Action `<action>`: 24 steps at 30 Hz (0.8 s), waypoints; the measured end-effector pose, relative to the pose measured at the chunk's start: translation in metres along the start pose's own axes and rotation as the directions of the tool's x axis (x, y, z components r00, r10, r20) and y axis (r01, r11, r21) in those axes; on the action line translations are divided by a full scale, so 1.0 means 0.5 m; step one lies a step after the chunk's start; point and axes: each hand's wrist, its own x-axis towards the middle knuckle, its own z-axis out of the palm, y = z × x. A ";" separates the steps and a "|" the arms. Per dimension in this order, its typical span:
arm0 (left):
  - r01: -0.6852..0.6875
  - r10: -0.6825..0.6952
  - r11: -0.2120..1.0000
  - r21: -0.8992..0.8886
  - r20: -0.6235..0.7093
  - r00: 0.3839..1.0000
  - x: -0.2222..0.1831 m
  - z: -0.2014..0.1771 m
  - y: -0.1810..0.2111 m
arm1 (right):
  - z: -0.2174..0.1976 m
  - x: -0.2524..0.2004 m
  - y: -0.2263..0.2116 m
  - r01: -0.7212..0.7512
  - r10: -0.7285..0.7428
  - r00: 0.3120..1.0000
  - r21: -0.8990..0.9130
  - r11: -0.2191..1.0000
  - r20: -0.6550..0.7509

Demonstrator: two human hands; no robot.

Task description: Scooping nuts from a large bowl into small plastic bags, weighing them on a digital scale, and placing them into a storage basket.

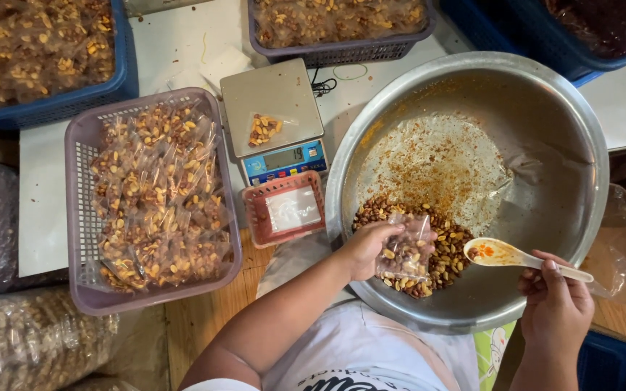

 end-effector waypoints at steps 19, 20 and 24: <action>-0.397 0.493 0.751 0.528 -0.048 0.868 -0.067 0.074 0.148 | 0.012 -0.004 0.003 -0.048 0.047 0.999 -0.076 0.996 -0.024; -0.400 0.497 0.749 0.528 -0.049 0.866 -0.064 0.053 0.198 | 0.014 -0.005 -0.001 -0.047 0.046 0.999 -0.076 0.996 -0.019; -0.504 0.910 0.148 0.851 0.082 0.406 -0.077 -0.041 0.396 | 0.008 0.004 0.008 -0.020 0.017 0.999 -0.091 0.996 -0.039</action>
